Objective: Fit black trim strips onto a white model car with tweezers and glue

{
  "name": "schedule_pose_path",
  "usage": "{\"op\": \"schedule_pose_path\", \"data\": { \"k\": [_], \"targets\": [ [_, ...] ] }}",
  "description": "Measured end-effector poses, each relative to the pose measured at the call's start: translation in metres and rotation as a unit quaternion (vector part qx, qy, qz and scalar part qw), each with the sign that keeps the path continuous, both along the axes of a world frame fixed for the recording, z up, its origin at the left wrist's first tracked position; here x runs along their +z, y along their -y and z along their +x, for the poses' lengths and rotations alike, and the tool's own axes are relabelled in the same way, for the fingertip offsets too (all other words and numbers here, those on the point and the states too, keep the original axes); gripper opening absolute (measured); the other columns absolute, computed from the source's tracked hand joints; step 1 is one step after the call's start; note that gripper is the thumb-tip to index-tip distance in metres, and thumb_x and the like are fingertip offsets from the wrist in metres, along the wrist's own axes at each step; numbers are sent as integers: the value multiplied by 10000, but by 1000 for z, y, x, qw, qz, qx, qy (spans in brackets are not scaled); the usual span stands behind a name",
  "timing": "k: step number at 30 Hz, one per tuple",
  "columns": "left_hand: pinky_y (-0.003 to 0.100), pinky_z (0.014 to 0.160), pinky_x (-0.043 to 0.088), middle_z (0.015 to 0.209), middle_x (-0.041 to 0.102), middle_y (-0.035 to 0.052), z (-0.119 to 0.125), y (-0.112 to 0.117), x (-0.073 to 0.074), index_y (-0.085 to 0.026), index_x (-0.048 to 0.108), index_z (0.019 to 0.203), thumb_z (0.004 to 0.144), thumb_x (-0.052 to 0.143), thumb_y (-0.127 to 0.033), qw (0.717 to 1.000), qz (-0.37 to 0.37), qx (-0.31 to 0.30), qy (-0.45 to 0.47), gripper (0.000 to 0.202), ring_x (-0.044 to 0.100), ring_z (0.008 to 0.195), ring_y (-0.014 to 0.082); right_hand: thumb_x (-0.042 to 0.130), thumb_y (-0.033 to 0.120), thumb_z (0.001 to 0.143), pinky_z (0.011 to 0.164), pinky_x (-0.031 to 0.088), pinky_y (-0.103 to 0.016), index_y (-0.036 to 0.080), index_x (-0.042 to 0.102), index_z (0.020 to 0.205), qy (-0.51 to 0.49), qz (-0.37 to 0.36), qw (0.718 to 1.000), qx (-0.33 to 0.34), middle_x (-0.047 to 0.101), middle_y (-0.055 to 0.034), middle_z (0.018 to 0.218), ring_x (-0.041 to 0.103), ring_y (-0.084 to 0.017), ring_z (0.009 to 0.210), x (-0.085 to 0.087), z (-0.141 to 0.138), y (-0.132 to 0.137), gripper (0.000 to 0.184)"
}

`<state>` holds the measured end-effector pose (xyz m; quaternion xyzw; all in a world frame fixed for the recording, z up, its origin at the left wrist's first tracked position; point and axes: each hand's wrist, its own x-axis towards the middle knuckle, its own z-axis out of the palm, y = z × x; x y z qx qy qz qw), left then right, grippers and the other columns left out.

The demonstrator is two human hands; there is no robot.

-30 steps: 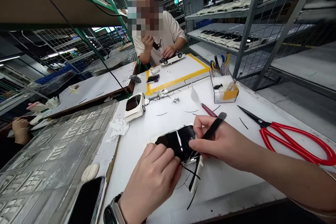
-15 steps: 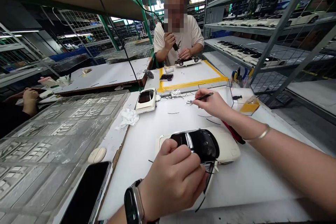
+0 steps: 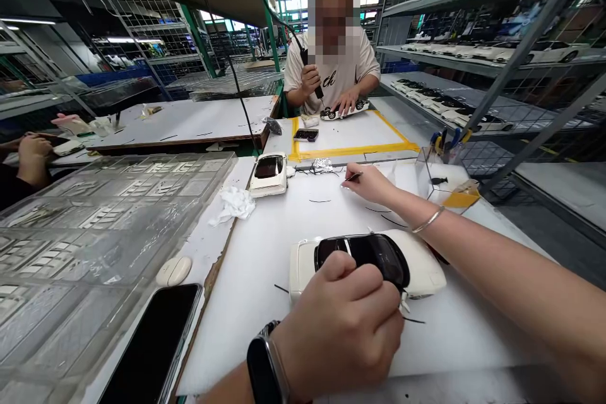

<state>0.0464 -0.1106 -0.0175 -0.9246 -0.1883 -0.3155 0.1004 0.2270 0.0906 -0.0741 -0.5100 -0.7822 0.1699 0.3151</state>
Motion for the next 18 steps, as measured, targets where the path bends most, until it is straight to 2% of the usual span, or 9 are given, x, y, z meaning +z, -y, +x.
{"op": "schedule_pose_path", "data": {
  "k": [18],
  "targets": [
    [336, 608, 227, 620, 446, -17, 1, 0, 1, -150, 520, 614, 807, 591, -137, 1000, -6, 2, 1, 206, 343, 640, 124, 619, 226, 731, 589, 349, -259, 202, 460, 697, -7, -7, 1000, -11, 601, 10, 657, 543, -146, 619, 0, 2, -1, 164]
  ]
}}
